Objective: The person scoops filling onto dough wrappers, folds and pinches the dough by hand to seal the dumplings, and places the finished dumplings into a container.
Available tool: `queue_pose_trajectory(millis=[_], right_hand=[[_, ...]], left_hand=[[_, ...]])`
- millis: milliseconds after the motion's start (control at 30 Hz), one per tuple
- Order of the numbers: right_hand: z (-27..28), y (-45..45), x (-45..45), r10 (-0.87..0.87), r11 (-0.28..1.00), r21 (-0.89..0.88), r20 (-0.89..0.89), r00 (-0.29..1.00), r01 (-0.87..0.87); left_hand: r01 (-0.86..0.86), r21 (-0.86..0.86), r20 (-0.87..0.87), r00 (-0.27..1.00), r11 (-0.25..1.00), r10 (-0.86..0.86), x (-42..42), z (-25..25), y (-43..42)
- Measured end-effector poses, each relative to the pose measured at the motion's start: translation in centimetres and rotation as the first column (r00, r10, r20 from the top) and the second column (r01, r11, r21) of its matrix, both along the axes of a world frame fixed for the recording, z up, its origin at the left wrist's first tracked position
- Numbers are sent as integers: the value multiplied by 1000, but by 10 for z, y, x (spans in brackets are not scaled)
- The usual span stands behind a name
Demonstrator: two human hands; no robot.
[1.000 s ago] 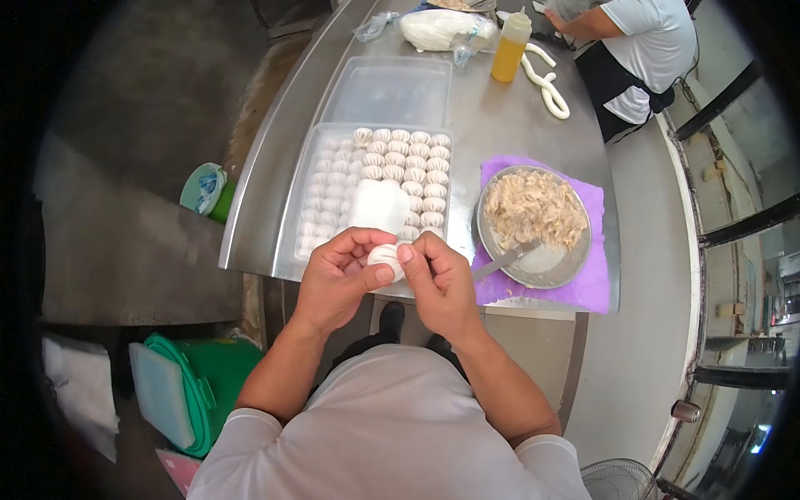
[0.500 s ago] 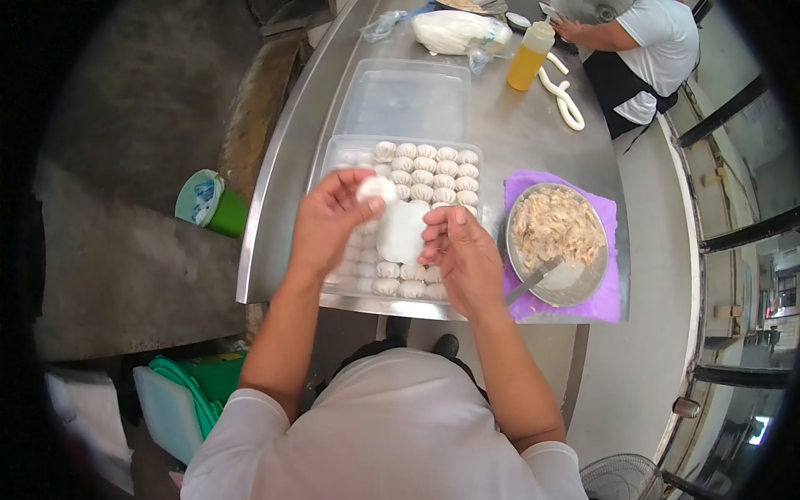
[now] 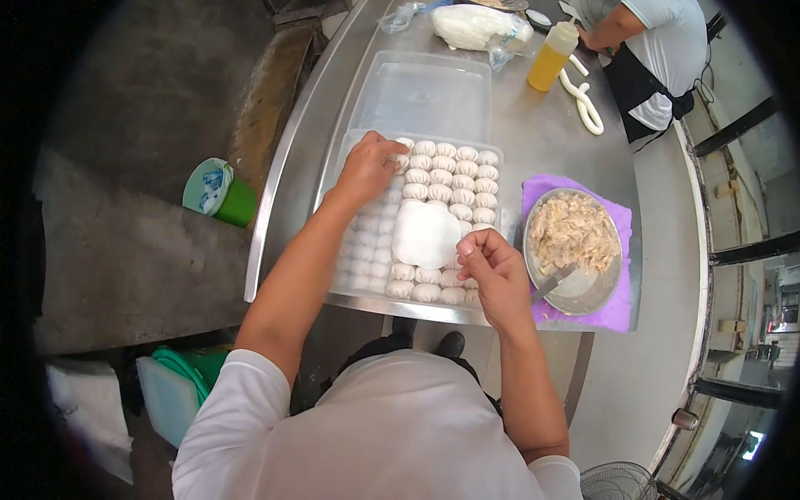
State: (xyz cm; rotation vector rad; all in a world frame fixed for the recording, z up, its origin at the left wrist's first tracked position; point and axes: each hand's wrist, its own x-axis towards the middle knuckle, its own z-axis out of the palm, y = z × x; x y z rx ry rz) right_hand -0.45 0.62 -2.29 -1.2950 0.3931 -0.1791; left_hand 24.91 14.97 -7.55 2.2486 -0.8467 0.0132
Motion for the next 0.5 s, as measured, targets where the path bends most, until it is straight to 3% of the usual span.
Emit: queue_pose_trajectory(millis=[233, 333, 400, 433, 500], right_hand=[[-4, -7, 3, 0, 1000, -29, 2, 1000, 0], [-2, -11, 15, 48, 985, -163, -42, 998, -54], [-2, -15, 26, 110, 913, -373, -160, 981, -163], [-1, -15, 34, 109, 913, -375, -162, 981, -163], [-2, -10, 51, 110, 680, -712, -140, 984, -177]], left_hand=[[-78, -42, -33, 997, 996, 77, -6, 0, -1], [-92, 33, 8, 996, 995, 92, -2, -2, 0], [-81, 46, -18, 996, 996, 82, -2, -4, -7], [-81, 44, -20, 996, 996, 82, -4, -5, -10], [-141, 42, -11, 990, 989, 141, -7, -6, -15]])
